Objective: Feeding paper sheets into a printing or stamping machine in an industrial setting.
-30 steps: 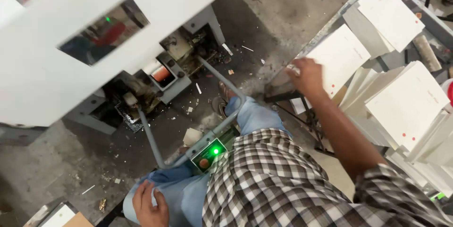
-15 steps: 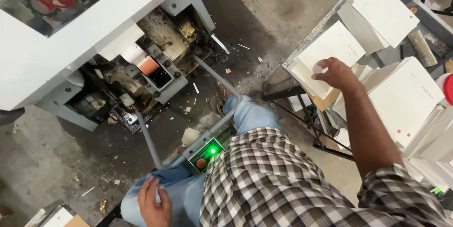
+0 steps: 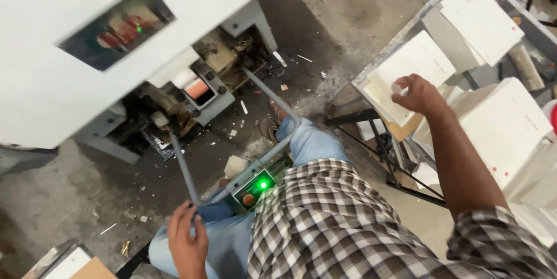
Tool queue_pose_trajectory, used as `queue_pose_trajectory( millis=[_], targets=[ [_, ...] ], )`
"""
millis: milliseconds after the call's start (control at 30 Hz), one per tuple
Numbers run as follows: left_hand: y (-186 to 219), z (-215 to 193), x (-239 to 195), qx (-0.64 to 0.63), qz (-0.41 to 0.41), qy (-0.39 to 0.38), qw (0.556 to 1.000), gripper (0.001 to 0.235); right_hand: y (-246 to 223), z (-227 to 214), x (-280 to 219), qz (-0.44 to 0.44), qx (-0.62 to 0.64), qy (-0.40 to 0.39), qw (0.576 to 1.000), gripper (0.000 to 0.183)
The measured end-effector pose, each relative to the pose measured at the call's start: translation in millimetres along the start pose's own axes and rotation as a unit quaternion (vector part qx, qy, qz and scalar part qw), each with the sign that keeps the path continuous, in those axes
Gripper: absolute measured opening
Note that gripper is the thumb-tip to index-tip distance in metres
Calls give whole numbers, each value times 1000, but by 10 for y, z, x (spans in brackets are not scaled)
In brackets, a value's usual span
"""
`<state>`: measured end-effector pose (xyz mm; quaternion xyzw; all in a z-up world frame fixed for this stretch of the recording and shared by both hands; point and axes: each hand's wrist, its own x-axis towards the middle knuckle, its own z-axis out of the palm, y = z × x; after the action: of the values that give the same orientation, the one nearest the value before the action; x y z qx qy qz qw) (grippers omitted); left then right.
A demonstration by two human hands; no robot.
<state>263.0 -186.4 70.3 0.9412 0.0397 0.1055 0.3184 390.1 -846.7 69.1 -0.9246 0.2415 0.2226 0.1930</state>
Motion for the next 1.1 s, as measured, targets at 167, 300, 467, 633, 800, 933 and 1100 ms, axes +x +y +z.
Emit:
queue_pose_trajectory(
  millis=[167,300,467,633,800,933,1100],
  targets=[
    [674,-267,844,25,137,-18,990,28,150,577,-136,-111,-52,231,965,40],
    [1047,-224,1572,15,261,32,965,21,591,745,75,-139,-68,293,943,22],
    [714,767,1967,-12,176,76,981,19,812,285,177,-77,16,234,969,23],
    [414,1341,1883,122,136,66,981,45,825,112,476,-161,188,249,936,27],
    [271,1363,1727,241,284,-75,925,15,-132,162,488,-270,339,219,874,25],
    [401,739,1759,200,293,-45,934,10,-1699,422,-37,-266,260,192,908,38],
    [202,-570,1536,155,336,38,928,16,-2712,1258,-212,-544,12,154,824,40]
  ],
)
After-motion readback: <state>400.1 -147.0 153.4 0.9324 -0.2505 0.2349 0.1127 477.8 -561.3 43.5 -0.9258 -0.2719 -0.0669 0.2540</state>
